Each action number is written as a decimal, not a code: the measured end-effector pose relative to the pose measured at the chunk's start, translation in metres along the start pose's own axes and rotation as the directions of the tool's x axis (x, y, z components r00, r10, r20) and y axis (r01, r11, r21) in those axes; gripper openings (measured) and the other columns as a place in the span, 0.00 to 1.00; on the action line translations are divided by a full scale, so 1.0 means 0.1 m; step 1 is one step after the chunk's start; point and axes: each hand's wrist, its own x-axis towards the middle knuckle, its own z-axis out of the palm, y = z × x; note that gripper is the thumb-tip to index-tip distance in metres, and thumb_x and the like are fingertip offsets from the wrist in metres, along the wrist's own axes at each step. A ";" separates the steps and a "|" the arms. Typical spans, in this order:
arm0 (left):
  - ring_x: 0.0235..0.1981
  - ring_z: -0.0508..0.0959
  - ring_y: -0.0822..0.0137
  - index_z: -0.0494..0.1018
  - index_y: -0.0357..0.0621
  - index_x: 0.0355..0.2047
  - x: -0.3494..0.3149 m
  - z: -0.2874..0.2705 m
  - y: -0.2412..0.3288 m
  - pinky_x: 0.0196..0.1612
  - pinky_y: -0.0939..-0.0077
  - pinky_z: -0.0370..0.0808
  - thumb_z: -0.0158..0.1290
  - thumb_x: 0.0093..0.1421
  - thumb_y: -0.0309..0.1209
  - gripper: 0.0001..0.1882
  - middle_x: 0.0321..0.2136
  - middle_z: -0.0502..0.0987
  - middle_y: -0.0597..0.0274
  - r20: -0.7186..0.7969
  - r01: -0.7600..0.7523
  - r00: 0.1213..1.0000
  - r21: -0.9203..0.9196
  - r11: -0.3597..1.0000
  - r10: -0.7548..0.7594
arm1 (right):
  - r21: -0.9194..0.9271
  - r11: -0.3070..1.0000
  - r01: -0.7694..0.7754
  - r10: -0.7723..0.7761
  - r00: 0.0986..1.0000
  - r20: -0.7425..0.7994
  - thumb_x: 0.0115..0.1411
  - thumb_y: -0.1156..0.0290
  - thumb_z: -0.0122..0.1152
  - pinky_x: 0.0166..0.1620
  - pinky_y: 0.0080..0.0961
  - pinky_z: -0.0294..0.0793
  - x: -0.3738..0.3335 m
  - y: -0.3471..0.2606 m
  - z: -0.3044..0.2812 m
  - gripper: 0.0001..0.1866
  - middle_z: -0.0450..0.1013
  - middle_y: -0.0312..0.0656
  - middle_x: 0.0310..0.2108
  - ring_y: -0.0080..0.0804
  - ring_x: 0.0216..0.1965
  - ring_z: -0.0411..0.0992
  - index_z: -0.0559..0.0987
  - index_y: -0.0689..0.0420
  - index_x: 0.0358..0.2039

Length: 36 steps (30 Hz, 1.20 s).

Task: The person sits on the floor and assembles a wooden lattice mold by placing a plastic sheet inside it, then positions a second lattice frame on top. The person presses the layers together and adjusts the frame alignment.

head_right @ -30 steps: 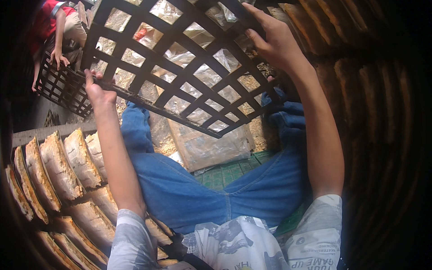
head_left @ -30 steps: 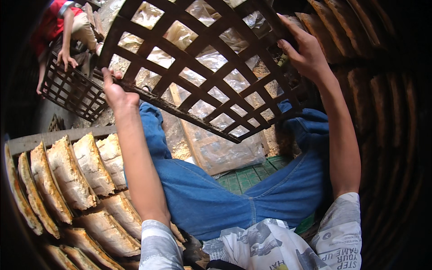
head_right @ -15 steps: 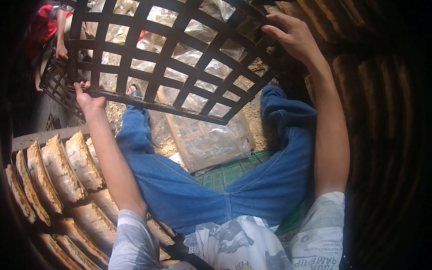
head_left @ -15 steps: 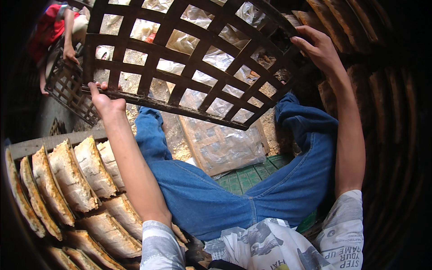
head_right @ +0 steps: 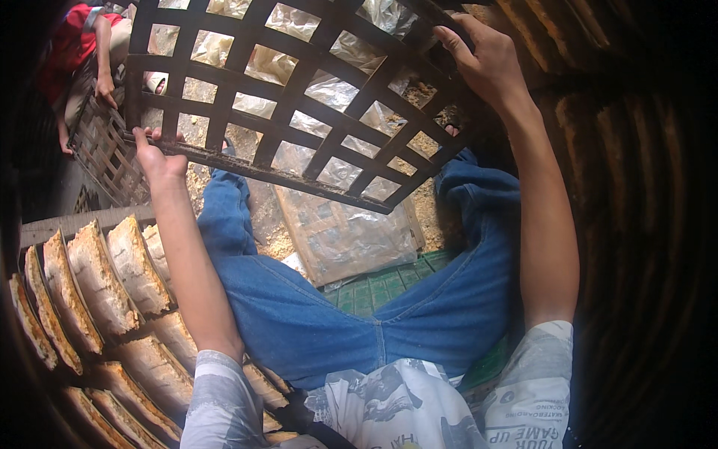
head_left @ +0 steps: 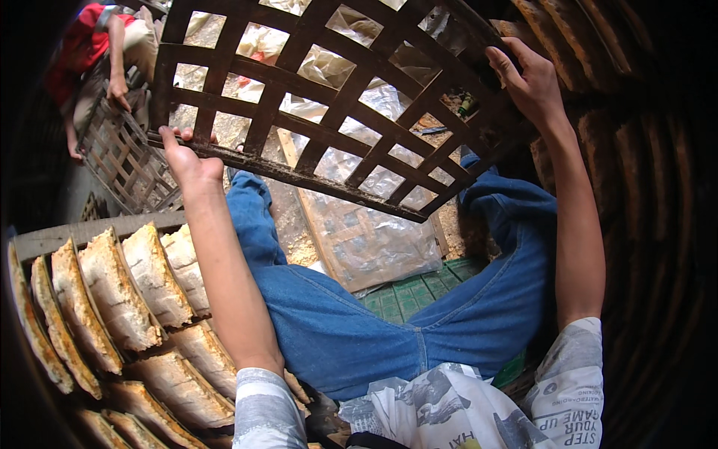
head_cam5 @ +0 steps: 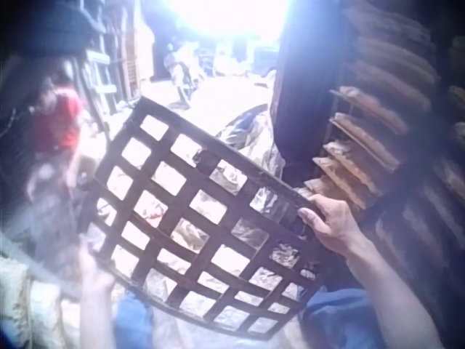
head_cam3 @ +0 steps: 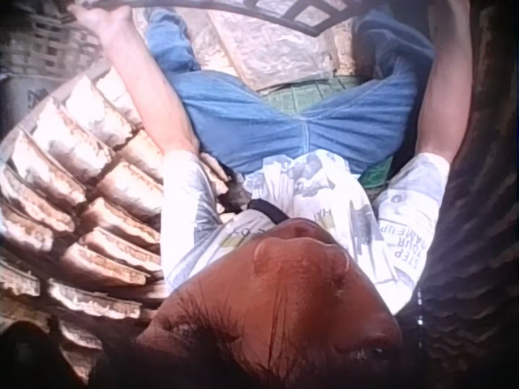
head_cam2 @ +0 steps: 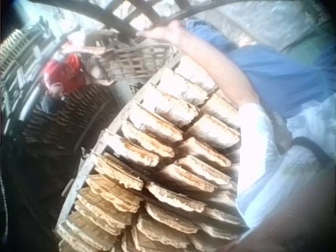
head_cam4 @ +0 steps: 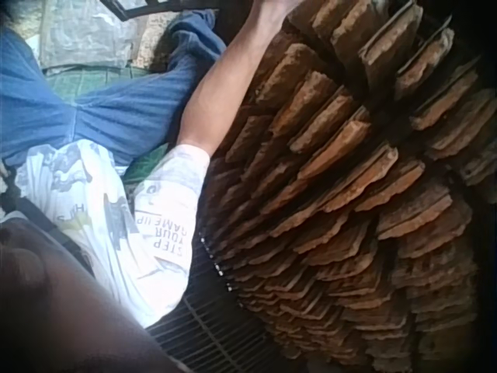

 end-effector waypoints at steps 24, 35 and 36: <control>0.22 0.67 0.72 0.64 0.58 0.30 -0.06 0.10 -0.14 0.30 0.69 0.68 0.42 0.69 0.53 0.17 0.19 0.65 0.78 -0.009 0.022 1.000 0.024 0.999 -0.022 | 0.070 0.969 -0.236 0.233 0.971 0.048 0.63 0.44 0.56 0.26 0.18 0.64 0.03 0.05 -0.03 0.24 0.69 0.30 0.16 0.14 0.20 0.65 0.83 0.54 0.30; 0.23 0.67 0.72 0.63 0.57 0.31 -0.10 0.13 -0.14 0.30 0.69 0.67 0.43 0.69 0.53 0.17 0.19 0.65 0.78 -0.011 0.022 1.000 0.032 0.999 -0.022 | 0.086 0.948 -0.306 0.303 0.952 0.053 0.63 0.41 0.54 0.25 0.18 0.62 0.02 0.07 -0.03 0.28 0.66 0.28 0.14 0.13 0.19 0.64 0.80 0.55 0.24; 0.23 0.67 0.72 0.63 0.57 0.31 -0.09 0.11 -0.14 0.30 0.69 0.67 0.43 0.69 0.53 0.17 0.19 0.65 0.78 -0.006 0.020 1.000 0.029 0.999 -0.020 | 0.028 0.962 -0.273 0.270 0.959 0.086 0.62 0.40 0.54 0.26 0.19 0.65 0.03 0.08 -0.05 0.29 0.68 0.30 0.14 0.15 0.20 0.67 0.82 0.55 0.27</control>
